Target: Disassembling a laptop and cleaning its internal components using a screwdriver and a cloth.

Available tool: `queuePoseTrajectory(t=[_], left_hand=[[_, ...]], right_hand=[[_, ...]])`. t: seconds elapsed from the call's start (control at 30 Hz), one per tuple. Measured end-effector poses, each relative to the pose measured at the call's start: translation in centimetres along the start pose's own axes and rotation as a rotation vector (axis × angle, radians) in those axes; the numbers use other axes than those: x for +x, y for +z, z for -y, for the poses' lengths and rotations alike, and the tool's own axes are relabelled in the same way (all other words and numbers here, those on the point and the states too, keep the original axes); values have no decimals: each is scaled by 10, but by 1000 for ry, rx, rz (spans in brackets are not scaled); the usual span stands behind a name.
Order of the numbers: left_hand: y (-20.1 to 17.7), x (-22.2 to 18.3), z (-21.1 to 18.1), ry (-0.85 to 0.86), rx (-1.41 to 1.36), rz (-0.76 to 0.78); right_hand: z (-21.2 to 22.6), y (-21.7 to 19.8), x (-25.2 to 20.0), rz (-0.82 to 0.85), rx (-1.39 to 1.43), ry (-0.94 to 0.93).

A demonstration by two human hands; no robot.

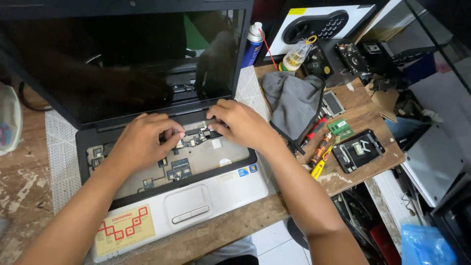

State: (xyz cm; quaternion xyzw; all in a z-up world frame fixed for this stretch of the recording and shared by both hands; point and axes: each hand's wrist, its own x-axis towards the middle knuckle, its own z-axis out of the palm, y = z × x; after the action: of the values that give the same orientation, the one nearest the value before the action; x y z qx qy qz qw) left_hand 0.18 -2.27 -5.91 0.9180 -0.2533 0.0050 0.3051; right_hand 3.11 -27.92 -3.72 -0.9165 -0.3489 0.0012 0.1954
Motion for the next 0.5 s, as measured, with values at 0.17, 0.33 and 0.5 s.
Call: queuePoseTrajectory(t=[0.17,0.33,0.5], left_hand=[[0,-1,0,-6,6,-15],[1,0,2,-9,-28,-18],[7,0,6,22,54,-16]], right_hand=[[3,-3,-1,-8,18,-6],[5,-10,-3,-3,81,-25],[-13,-41,-18,-38,-98,311]])
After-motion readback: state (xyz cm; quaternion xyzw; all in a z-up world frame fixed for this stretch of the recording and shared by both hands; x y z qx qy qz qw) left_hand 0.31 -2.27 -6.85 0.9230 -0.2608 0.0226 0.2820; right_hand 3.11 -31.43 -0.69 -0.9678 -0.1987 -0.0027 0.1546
